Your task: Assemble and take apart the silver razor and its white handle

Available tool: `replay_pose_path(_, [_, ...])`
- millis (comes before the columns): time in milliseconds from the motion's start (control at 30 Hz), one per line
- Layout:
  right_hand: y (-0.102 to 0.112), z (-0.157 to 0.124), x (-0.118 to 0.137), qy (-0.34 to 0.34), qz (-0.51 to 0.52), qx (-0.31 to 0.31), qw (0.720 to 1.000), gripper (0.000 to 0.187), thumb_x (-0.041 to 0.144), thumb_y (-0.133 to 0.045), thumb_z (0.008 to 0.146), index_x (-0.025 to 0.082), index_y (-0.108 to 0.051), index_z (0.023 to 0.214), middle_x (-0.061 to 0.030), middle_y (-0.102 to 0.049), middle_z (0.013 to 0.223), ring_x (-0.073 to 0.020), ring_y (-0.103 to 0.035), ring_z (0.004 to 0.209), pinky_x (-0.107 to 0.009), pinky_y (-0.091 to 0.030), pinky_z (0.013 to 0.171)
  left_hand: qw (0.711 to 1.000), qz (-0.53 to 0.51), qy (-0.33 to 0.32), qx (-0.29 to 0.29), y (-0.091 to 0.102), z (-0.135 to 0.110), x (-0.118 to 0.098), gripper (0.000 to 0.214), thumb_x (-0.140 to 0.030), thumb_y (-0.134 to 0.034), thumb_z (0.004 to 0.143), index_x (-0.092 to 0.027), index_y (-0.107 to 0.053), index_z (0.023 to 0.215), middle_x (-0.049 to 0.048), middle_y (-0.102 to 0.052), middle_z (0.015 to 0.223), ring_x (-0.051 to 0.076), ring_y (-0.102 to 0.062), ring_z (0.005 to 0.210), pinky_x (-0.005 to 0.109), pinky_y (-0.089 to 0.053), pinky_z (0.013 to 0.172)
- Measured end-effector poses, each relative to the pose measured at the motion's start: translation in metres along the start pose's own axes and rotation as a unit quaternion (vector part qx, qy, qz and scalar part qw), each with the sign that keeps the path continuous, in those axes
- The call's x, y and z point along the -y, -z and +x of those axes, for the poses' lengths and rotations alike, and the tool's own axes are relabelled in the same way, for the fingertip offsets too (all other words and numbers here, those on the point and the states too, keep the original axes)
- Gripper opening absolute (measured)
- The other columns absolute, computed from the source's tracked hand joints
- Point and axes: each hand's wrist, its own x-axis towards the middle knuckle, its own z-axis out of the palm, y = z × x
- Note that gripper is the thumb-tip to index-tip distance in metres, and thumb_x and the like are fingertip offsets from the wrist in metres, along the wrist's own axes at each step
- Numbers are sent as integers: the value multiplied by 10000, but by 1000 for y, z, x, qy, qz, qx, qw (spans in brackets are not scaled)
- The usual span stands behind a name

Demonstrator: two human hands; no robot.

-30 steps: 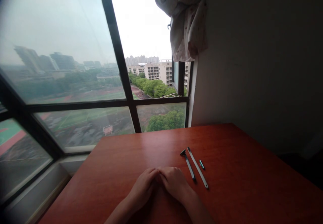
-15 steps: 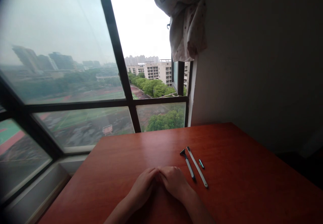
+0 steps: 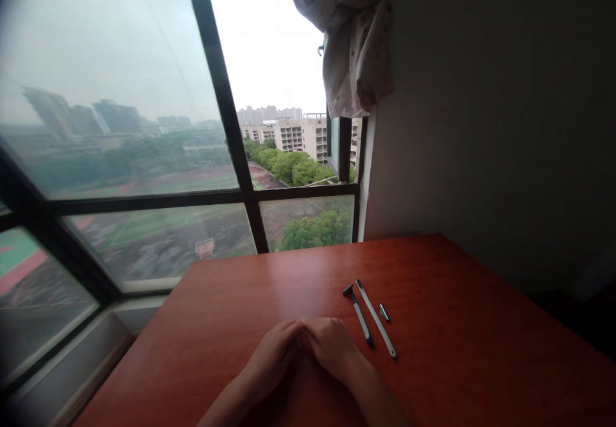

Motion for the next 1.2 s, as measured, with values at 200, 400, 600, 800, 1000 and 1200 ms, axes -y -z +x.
replay_pose_path(200, [0, -1, 0, 10, 13, -5, 1000, 271, 291, -379, 990, 249, -647, 982, -33, -733, 962, -176, -673, 901, -216, -393, 724, 1000, -2, 1, 2, 1, 0, 0, 352, -52, -429, 797, -198, -627, 1049, 63, -667, 1091, 212, -585, 996, 310, -434, 877])
replay_pose_path(400, [0, 0, 0, 0, 3, 6, 1000, 291, 317, -372, 993, 247, -653, 969, -34, -732, 958, -180, -672, 903, -220, -393, 722, 1000, -1, 7, 9, 2, 0, 1, 335, -59, -440, 790, -190, -632, 1031, 75, -669, 1070, 220, -588, 972, 310, -442, 857])
replay_pose_path(600, [-2, 0, -2, 6, 0, -7, 1000, 279, 299, -377, 994, 244, -646, 944, -27, -732, 937, -172, -676, 880, -216, -388, 707, 1000, -13, 3, 5, 3, 0, -2, 367, -53, -436, 788, -199, -626, 1065, 67, -666, 1102, 218, -586, 1004, 312, -436, 883])
replay_pose_path(800, [-1, 0, -1, 4, -5, -2, 1000, 271, 297, -383, 990, 245, -647, 954, -31, -733, 941, -183, -675, 888, -219, -388, 706, 1000, -20, 2, 3, 3, 1, -4, 366, -56, -433, 781, -203, -630, 1052, 65, -670, 1087, 217, -589, 993, 318, -441, 890])
replay_pose_path(1000, [0, 0, 0, 6, -4, -7, 1000, 269, 288, -381, 990, 246, -643, 944, -31, -731, 940, -182, -674, 881, -222, -389, 711, 1000, -25, 2, 1, 4, 0, -6, 358, -50, -433, 774, -202, -629, 1033, 59, -669, 1085, 213, -591, 991, 310, -436, 890])
replay_pose_path(1200, [-1, 0, -1, 15, -1, -19, 1000, 251, 271, -391, 985, 238, -635, 934, -28, -731, 928, -184, -676, 876, -219, -384, 695, 1000, -15, 1, -1, 2, 0, -3, 355, -51, -428, 780, -194, -632, 1033, 68, -670, 1080, 218, -593, 982, 309, -441, 871])
